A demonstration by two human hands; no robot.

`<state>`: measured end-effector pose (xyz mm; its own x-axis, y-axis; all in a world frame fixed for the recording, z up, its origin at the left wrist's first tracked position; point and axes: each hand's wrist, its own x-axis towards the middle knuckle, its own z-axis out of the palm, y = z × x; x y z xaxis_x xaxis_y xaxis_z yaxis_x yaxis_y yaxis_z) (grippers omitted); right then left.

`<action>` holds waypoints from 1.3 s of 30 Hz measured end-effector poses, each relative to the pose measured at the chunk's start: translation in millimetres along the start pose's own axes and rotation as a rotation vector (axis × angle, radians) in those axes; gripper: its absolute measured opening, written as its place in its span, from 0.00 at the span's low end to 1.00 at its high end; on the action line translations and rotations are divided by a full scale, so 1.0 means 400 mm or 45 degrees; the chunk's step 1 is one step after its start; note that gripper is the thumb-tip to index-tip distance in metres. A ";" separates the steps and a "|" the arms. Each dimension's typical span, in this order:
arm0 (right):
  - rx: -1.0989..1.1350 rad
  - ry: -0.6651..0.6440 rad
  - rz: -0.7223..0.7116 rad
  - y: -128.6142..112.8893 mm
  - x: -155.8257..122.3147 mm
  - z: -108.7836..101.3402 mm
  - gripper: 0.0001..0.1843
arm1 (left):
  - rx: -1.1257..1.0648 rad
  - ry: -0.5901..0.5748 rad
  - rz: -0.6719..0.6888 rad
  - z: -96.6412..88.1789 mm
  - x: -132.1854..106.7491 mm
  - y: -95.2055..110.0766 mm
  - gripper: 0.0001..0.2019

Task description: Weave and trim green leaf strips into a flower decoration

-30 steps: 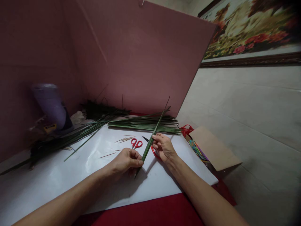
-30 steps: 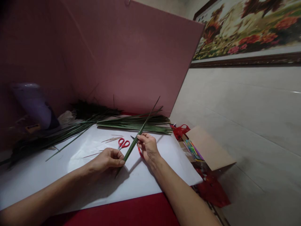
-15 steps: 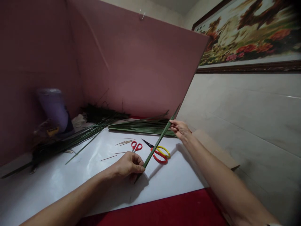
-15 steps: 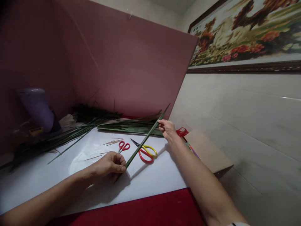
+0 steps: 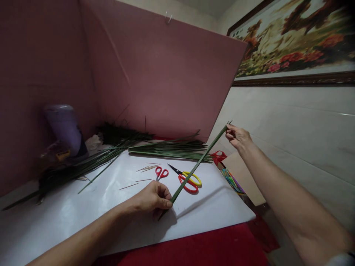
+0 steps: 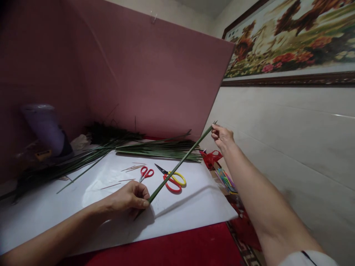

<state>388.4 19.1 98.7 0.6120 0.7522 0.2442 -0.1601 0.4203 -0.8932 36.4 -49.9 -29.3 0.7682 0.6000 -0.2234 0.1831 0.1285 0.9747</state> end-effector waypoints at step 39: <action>-0.171 -0.481 0.351 0.172 -0.373 0.150 0.20 | -0.151 0.173 0.111 0.006 0.008 0.012 0.12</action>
<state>239.6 -34.0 23.4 0.2329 0.9684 0.0893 -0.1606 0.1289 -0.9786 41.2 -49.3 -25.4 0.6865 0.7130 -0.1426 0.0398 0.1589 0.9865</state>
